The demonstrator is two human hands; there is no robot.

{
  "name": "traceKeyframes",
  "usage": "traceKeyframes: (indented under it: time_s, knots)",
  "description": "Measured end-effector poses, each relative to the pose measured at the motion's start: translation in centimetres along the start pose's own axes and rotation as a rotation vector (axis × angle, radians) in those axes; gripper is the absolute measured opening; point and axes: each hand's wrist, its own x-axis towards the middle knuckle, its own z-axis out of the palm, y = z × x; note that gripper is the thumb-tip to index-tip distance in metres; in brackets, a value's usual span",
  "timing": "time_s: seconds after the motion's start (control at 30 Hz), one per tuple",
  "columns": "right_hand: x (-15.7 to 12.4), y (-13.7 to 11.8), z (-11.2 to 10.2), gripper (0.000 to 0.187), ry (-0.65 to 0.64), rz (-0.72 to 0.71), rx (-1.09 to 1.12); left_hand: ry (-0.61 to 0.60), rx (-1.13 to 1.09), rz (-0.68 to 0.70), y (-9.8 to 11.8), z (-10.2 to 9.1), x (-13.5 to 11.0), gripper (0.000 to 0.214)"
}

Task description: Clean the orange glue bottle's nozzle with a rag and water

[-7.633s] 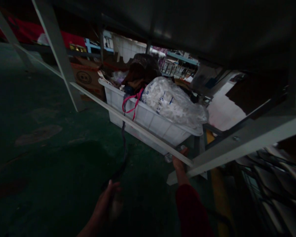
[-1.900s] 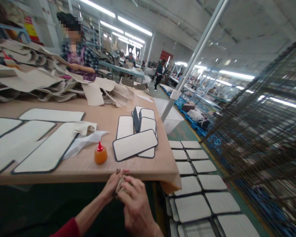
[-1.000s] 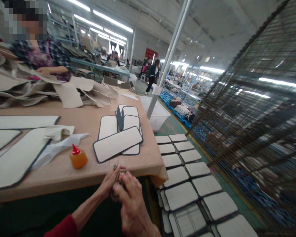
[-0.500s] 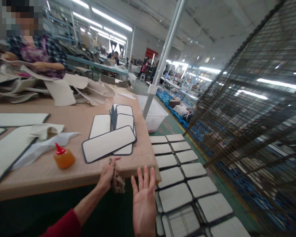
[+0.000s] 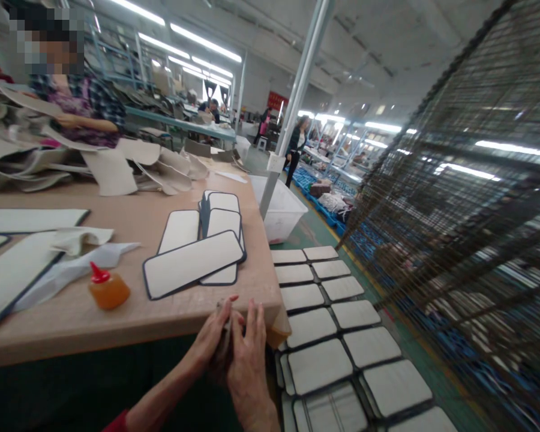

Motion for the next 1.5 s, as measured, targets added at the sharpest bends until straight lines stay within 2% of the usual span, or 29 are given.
traceKeyframes:
  time_s: [0.07, 0.13, 0.23, 0.3, 0.37, 0.5, 0.57, 0.67, 0.7, 0.77, 0.83, 0.87, 0.9, 0.97, 1.03, 1.1, 1.2, 1.3, 1.4, 1.5]
  knots:
    - [0.4, 1.5, 0.9, 0.071, 0.012, -0.099, -0.196, 0.024, 0.013, 0.089, -0.6, 1.5, -0.6, 0.045]
    - [0.6, 1.6, 0.9, 0.079, 0.007, -0.162, -0.299, 0.040, 0.028, 0.133, -0.9, 2.1, 0.0, 0.037]
    - [0.3, 0.0, -1.5, 0.081, -0.139, -0.309, -0.367, 0.081, 0.038, 0.103, -0.5, 0.6, 1.9, 0.040]
    - [0.1, -1.0, -3.6, 0.075, -0.243, -0.366, -0.368, 0.116, 0.050, 0.068, 0.3, -0.7, 2.6, 0.049]
    - [0.1, -1.1, -4.9, 0.067, -0.263, -0.337, -0.385, 0.078, 0.063, 0.056, 0.9, -1.1, 2.0, 0.053]
    - [0.7, 0.4, -5.0, 0.068, -0.217, -0.325, -0.481, -0.043, 0.233, 0.103, 0.6, 1.3, -0.9, 0.054]
    - [0.7, 0.5, -4.8, 0.065, -0.214, -0.381, -0.467, 0.000, 0.268, 0.102, 0.1, 2.0, -1.3, 0.051]
    - [0.1, -0.6, -5.3, 0.060, -0.328, -0.472, -0.256, 0.113, 0.161, 0.089, 0.2, 1.1, -0.3, 0.050]
    - [0.0, -1.0, -5.6, 0.057, -0.341, -0.442, -0.127, 0.128, 0.146, 0.072, 0.4, 0.5, 0.1, 0.055]
    - [0.2, -1.5, -5.6, 0.047, -0.301, -0.209, 0.239, 0.080, 0.057, 0.036, 0.8, -0.1, 0.2, 0.061]
    - [0.8, -1.4, -4.7, 0.034, -0.220, 0.107, 0.651, -0.104, -0.165, -0.014, 0.7, 0.3, -0.5, 0.063]
    - [1.2, -1.2, -3.8, 0.031, -0.194, 0.223, 0.803, -0.144, -0.210, -0.007, 0.4, 0.8, -0.8, 0.060]
    - [1.5, -1.0, -2.8, 0.032, -0.170, 0.296, 0.898, -0.122, -0.204, 0.001, 0.0, 1.4, -1.0, 0.054]
    - [2.0, -0.7, -0.6, 0.036, -0.116, 0.338, 0.936, 0.064, -0.159, 0.002, -0.8, 2.6, -1.0, 0.048]
    - [2.0, -0.6, 1.2, 0.038, -0.049, 0.343, 0.847, 0.221, -0.120, 0.008, -1.4, 3.0, -0.2, 0.049]
    - [1.6, -0.7, 2.2, 0.039, 0.002, 0.307, 0.683, 0.270, -0.099, 0.023, -1.5, 2.7, 0.8, 0.049]
    - [1.0, -0.9, 2.1, 0.043, -0.042, 0.197, 0.466, 0.280, -0.076, 0.051, -1.0, 1.6, 2.1, 0.041]
    - [0.9, -1.5, 0.9, 0.042, -0.086, 0.183, 0.471, 0.267, -0.089, 0.071, 0.1, 0.4, 2.9, 0.034]
    - [2.1, -2.3, -0.2, 0.044, -0.024, 0.277, 0.764, 0.203, -0.162, 0.018, 1.2, -0.5, 3.3, 0.043]
    - [4.3, -2.7, -0.3, 0.062, 0.025, 0.371, 1.203, -0.020, -0.352, -0.130, 1.8, -0.5, 2.7, 0.054]
